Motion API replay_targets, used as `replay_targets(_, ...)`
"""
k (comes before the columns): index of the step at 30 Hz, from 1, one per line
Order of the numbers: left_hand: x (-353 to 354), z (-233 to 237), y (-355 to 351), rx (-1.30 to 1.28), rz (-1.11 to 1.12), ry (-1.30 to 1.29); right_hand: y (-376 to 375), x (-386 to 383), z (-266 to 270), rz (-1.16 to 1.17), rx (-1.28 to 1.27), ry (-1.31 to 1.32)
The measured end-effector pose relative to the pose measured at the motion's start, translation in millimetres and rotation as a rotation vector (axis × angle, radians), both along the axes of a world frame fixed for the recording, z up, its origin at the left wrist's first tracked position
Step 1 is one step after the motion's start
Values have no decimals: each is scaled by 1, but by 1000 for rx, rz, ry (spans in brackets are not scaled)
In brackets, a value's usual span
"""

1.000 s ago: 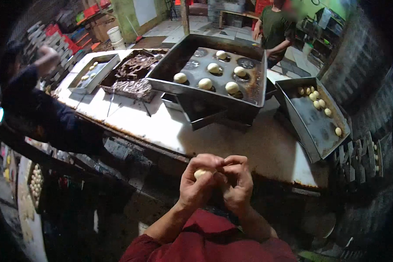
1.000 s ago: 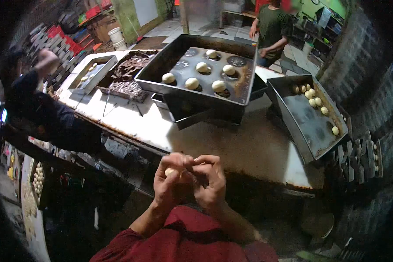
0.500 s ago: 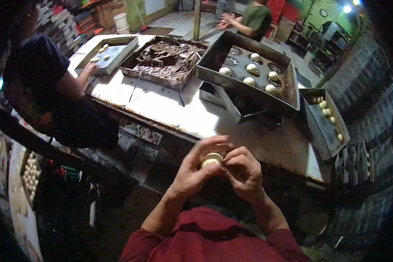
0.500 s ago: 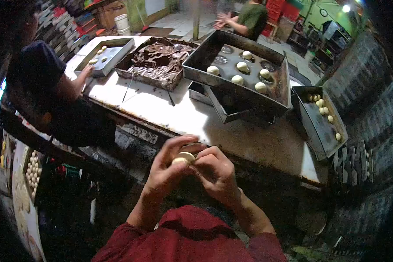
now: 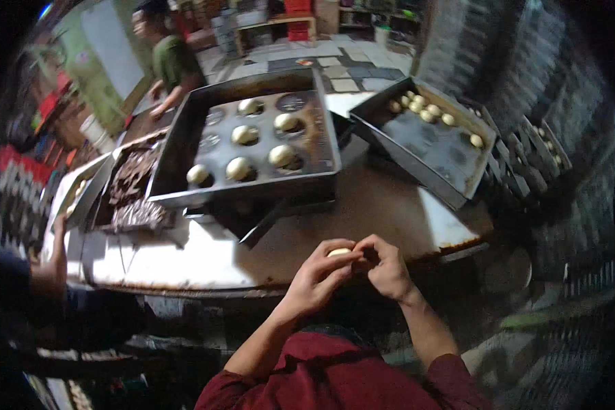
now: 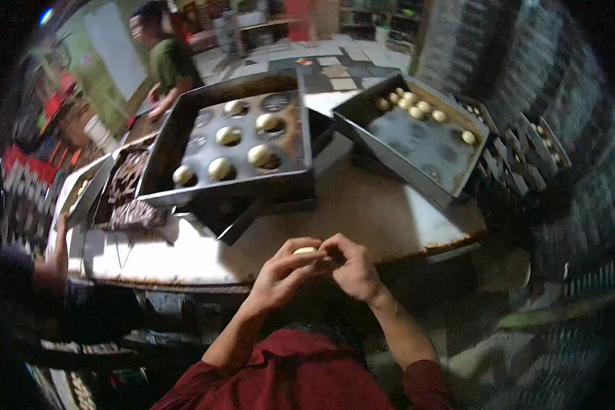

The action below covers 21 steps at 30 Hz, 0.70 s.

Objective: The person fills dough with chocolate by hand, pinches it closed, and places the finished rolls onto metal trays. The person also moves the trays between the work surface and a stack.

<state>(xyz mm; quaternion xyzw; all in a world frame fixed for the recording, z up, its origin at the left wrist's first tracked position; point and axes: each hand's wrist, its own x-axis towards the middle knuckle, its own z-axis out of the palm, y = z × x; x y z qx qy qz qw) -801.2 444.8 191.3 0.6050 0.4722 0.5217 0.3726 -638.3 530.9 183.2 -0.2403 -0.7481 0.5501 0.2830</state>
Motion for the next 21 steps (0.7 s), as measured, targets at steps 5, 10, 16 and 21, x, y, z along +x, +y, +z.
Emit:
replay_targets(5, 51, -150, 144, -707, -80, 319, 117, 44, -125, -592, -298, 215)
replay_targets(10, 8, -88, 117, -1032, -12, 772, 123, -6, -141, -302, -203, -247)
replay_targets(16, -49, -60, -1, -676, 270, 228, 107, 61, -153, 220, 268, -724)
replay_targets(21, -71, -48, -13, -691, 76, 222, 161, -14, -155, -426, 471, -632)
